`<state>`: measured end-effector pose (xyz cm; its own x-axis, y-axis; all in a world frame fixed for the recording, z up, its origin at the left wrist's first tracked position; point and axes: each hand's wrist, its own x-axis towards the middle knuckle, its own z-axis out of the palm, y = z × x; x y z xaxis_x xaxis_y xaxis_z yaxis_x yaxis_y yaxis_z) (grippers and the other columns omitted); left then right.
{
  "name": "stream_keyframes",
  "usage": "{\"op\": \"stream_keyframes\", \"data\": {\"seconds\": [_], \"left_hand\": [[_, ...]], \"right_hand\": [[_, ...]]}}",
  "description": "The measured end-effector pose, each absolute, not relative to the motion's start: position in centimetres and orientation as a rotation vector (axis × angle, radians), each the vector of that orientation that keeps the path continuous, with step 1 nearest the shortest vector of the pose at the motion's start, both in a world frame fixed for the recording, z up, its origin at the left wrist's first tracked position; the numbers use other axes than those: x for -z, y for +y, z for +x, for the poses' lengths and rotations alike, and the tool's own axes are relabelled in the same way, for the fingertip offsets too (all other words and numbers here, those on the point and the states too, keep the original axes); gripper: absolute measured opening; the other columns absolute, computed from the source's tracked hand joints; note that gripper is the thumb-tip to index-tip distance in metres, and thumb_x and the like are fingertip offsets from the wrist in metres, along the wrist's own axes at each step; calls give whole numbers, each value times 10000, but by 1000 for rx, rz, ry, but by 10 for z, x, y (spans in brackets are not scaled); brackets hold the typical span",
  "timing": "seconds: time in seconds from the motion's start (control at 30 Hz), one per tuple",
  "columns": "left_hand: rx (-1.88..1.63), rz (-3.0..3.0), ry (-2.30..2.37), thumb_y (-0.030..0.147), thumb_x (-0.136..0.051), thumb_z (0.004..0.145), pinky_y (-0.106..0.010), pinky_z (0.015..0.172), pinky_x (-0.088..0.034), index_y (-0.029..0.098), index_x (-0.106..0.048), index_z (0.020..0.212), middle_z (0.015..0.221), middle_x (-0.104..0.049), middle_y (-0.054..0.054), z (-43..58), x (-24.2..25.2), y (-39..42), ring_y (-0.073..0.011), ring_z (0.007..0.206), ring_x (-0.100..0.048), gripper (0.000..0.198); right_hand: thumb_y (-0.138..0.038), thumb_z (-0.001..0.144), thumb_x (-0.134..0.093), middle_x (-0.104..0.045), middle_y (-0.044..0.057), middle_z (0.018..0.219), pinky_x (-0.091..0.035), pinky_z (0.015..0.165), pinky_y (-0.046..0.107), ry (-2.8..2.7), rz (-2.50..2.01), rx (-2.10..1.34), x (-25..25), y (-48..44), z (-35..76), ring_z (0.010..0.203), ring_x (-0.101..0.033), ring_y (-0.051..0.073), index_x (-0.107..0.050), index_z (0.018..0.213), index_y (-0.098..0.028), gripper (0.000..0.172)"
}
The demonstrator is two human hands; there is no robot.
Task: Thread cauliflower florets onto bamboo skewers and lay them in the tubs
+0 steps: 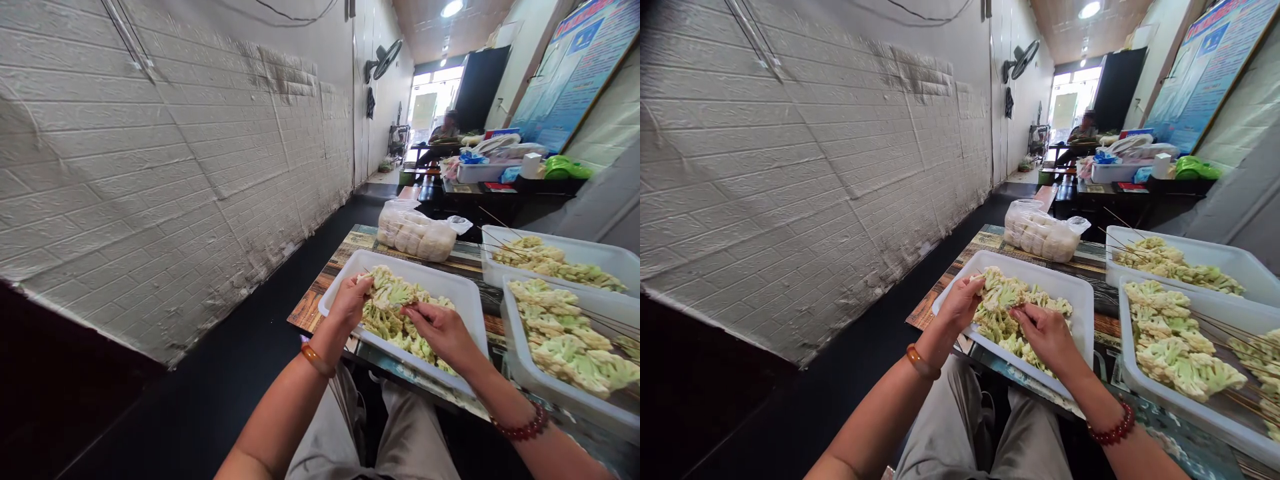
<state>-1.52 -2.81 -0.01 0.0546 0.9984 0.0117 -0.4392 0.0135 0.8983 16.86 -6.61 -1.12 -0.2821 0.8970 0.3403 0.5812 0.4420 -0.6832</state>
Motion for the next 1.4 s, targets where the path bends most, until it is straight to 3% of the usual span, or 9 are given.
{"op": "stream_keyframes", "data": {"seconds": [0.17,0.27,0.37,0.6,0.87,1.07,1.23,1.3,1.4], "left_hand": [[-1461,780,829,249,-663,628,-231,566,-359,139,-542,583,573,-514,14,-22,-3,-25,-78,536,-454,170],[-1551,678,840,232,-651,648,-248,635,-420,135,-577,653,627,-565,-8,-27,-3,-21,-98,594,-525,122],[-1434,702,820,240,-661,662,-243,620,-427,124,-602,697,685,-597,-30,-30,-3,-21,-105,619,-550,135],[-1181,592,624,340,-596,737,-249,588,-414,114,-649,807,750,-613,-64,-29,-8,-26,-124,638,-551,242],[-1081,680,643,359,-597,693,-234,491,-311,139,-628,775,744,-588,-58,-29,-11,-29,-118,591,-509,237],[-1144,1076,1019,290,-628,675,-222,506,-284,167,-594,706,608,-560,3,-17,-6,-29,-92,526,-470,131],[-1147,1238,975,207,-677,614,-245,704,-392,159,-680,809,800,-657,-38,-13,-4,-29,-149,756,-567,201],[-1240,1158,964,249,-654,665,-248,739,-396,166,-691,863,894,-667,-57,-15,-3,-28,-166,845,-572,218],[-1294,1045,922,399,-627,737,-246,701,-396,157,-686,834,867,-659,-71,-19,-3,-29,-169,831,-575,267]], "right_hand": [[-419,903,-457,-717,39,785,-445,662,256,-1970,-1251,-604,10,-68,170,740,-641,193,-729,812,-183,372],[-441,881,-476,-686,32,687,-449,622,259,-1906,-1306,-649,13,-67,175,659,-619,186,-736,867,-189,362],[-489,868,-480,-593,7,559,-418,539,251,-1778,-1361,-725,19,-63,180,550,-552,163,-728,936,-161,417],[-550,849,-505,-504,-17,536,-350,497,242,-1593,-1305,-830,29,-56,187,528,-469,141,-710,959,-135,476],[-503,859,-506,-528,-7,542,-375,514,247,-1620,-1289,-798,26,-58,187,535,-496,149,-716,938,-145,422],[-460,874,-481,-569,-3,551,-415,547,252,-1713,-1312,-673,14,-65,183,557,-548,160,-716,903,-152,389],[-436,874,-481,-657,29,633,-458,614,270,-1757,-1281,-524,8,-68,178,606,-604,182,-730,874,-169,365],[-414,876,-483,-693,41,686,-470,631,280,-1785,-1288,-484,7,-69,176,624,-628,192,-737,871,-180,345],[-372,881,-481,-731,54,808,-481,668,294,-1846,-1266,-433,6,-72,172,714,-664,217,-737,876,-202,307]]}}
